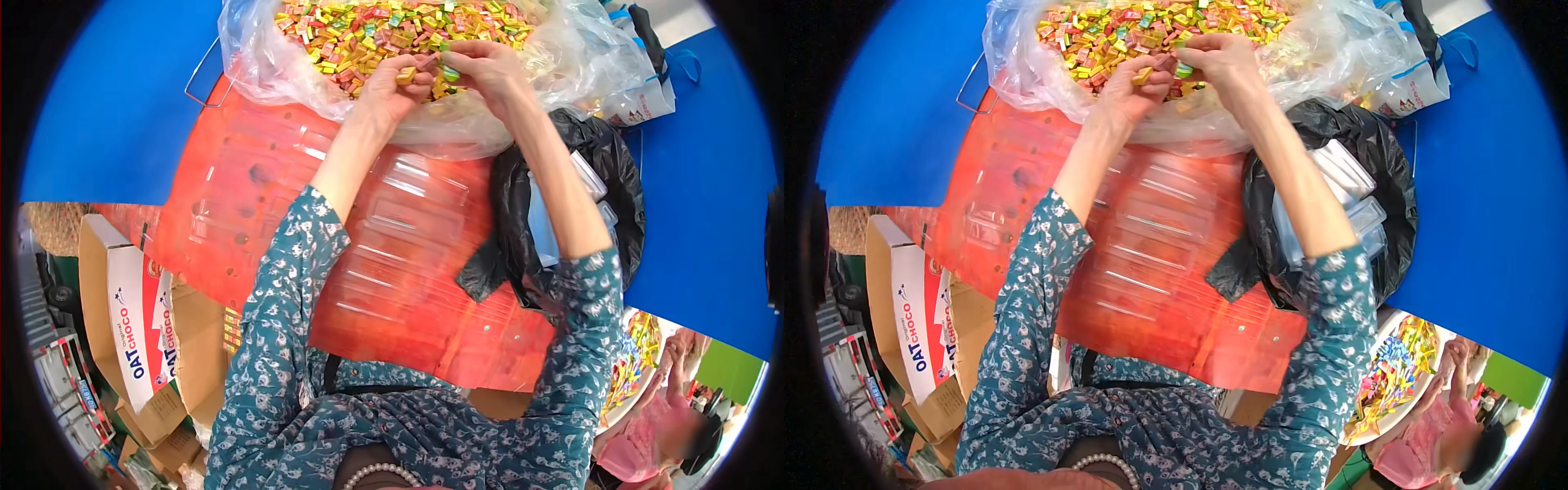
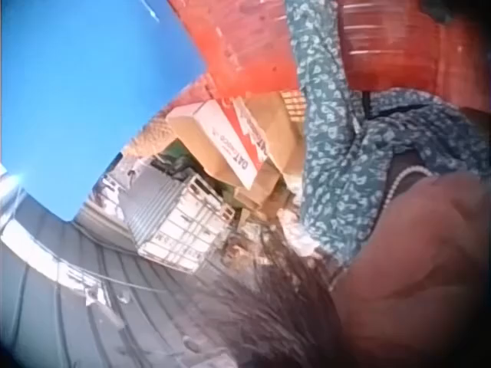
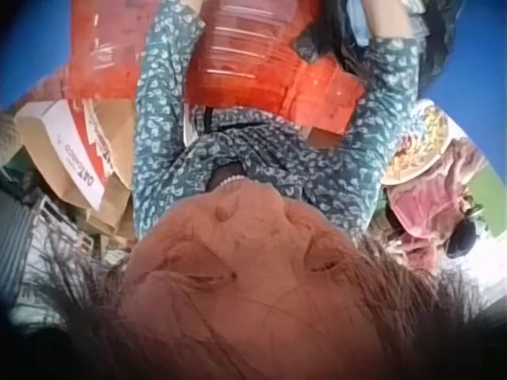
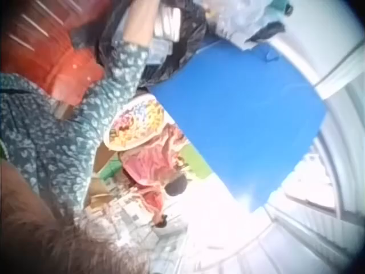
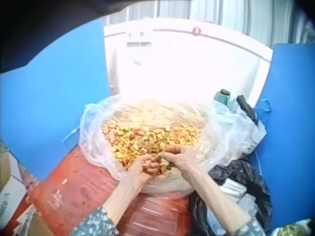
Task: Sort small wrapped candies from a large plastic bag into organized rows on a red work surface.
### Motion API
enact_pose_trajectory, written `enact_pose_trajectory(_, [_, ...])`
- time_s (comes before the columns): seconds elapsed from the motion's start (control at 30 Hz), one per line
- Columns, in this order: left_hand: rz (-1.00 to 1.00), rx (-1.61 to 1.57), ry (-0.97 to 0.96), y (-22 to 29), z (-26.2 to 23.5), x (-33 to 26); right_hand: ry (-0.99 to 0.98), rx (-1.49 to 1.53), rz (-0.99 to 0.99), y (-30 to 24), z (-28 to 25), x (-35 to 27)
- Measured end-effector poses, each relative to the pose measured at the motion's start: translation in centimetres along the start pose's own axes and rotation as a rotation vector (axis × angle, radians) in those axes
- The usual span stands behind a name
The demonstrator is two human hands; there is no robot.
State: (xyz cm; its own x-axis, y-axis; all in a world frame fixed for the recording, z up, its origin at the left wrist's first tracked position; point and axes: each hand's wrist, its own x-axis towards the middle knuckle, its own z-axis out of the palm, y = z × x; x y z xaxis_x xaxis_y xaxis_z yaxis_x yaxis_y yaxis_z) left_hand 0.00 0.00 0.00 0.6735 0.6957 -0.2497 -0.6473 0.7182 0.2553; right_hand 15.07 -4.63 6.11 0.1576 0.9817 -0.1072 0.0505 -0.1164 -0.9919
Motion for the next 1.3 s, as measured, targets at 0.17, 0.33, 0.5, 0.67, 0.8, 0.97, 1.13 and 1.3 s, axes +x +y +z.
enact_pose_trajectory(0.17, [0.162, 0.15, 0.129, 0.6, -1.1, 0.5, 0.049, -0.235, -0.18, 2.3, 3.1, 3.0])
enact_pose_trajectory(0.33, [0.162, 0.2, 0.229, 0.3, -0.5, 0.8, 0.023, -0.589, -0.371, 4.1, 3.4, 4.0])
enact_pose_trajectory(0.5, [0.232, 0.181, 0.345, 1.7, -1.5, 1.2, -0.05, -0.777, -0.518, 2.9, 5.1, 3.7])
enact_pose_trajectory(0.67, [0.274, 0.136, 0.359, 3.6, -0.8, 1.4, -0.092, -0.422, -0.21, -0.9, 0.7, 8.2])
enact_pose_trajectory(0.8, [0.388, 0.707, 0.33, 5.1, -2.2, 2.7, -0.012, -1.105, -0.224, 1.0, -3.5, 12.1])
enact_pose_trajectory(0.97, [0.499, 1.073, 0.481, 3.3, -1.1, 5.8, -0.094, -1.388, -0.175, 3.9, -4.4, 15.3])
enact_pose_trajectory(1.13, [0.518, 0.887, 0.541, 2.6, -0.7, 6.3, -0.147, -1.432, -0.28, 3.3, -1.3, 15.1])
enact_pose_trajectory(1.3, [0.409, 0.49, 0.394, 1.2, 0.1, 7.1, -0.094, -1.082, -0.502, 3.9, 0.9, 11.7])
